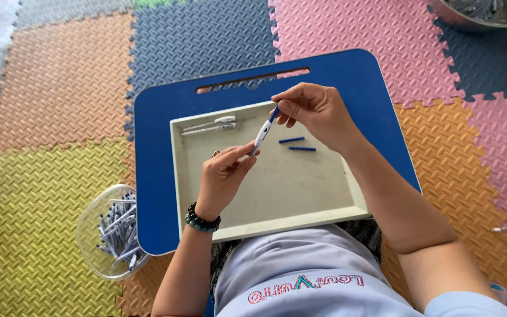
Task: The person assembles multiple pens by hand, inserting blue ink cartridges into white pen barrels and attaching the corresponding blue pen caps before placing the completed pens into a basket.
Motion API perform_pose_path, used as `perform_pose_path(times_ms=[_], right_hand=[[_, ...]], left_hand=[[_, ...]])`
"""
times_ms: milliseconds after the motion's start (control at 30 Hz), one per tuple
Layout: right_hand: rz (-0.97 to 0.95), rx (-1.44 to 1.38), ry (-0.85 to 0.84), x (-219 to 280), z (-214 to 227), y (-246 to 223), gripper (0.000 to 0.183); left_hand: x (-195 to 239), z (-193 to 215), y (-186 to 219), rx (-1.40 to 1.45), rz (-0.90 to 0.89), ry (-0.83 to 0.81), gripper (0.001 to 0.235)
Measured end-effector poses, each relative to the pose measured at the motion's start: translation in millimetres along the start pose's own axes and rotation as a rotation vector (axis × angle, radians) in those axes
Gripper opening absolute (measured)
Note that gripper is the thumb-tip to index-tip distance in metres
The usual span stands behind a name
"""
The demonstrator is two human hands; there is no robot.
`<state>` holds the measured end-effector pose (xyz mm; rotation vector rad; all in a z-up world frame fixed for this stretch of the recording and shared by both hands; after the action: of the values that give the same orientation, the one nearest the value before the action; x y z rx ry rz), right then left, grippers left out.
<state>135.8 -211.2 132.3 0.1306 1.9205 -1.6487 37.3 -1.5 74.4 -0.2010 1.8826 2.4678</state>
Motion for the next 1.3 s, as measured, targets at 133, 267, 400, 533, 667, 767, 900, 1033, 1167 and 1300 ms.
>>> perform_pose_path(times_ms=[133,267,400,533,667,767,900,1033,1167,1300], right_hand=[[0.075,-0.019,-0.007,-12,-1,-20,0.011],[0.085,-0.088,-0.044,-12,0,-13,0.01],[0.075,-0.039,-0.048,-10,-1,-11,0.01],[0.081,0.053,-0.087,-14,-8,-8,0.014],[0.067,0.024,-0.141,-12,-19,-5,0.012],[0.069,0.027,-0.183,-17,-28,-3,0.012],[0.024,0.036,-0.195,-15,-43,4,0.019],[0.024,0.038,-0.234,-25,-51,1,0.018],[0.044,0.016,-0.256,-21,-51,19,0.011],[0.028,-0.009,-0.266,-24,-59,15,0.012]], left_hand=[[-2,3,27,0.018,0.001,0.023,0.028],[-2,-3,29,0.159,0.077,-0.02,0.025],[-4,1,35,0.072,0.043,0.05,0.027],[-7,8,35,0.074,0.095,0.081,0.025],[1,16,31,0.094,0.165,0.08,0.023],[5,24,26,0.155,0.247,0.061,0.023],[10,35,20,0.053,0.169,0.138,0.023],[7,45,27,0.062,0.178,0.139,0.019],[12,44,24,0.309,0.331,0.007,0.021],[11,50,19,0.313,0.376,-0.015,0.025]])
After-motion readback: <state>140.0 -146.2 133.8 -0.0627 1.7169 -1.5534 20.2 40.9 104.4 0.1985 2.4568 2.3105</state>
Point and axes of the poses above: each hand's wrist, its own x-axis away from the middle knuckle, its own z-axis out of the back of the hand, y = z × x, the point moved 3 cm from there along -x, towards the middle knuckle, and after that the axes turned 15 degrees about z, right-handed, at the moved point
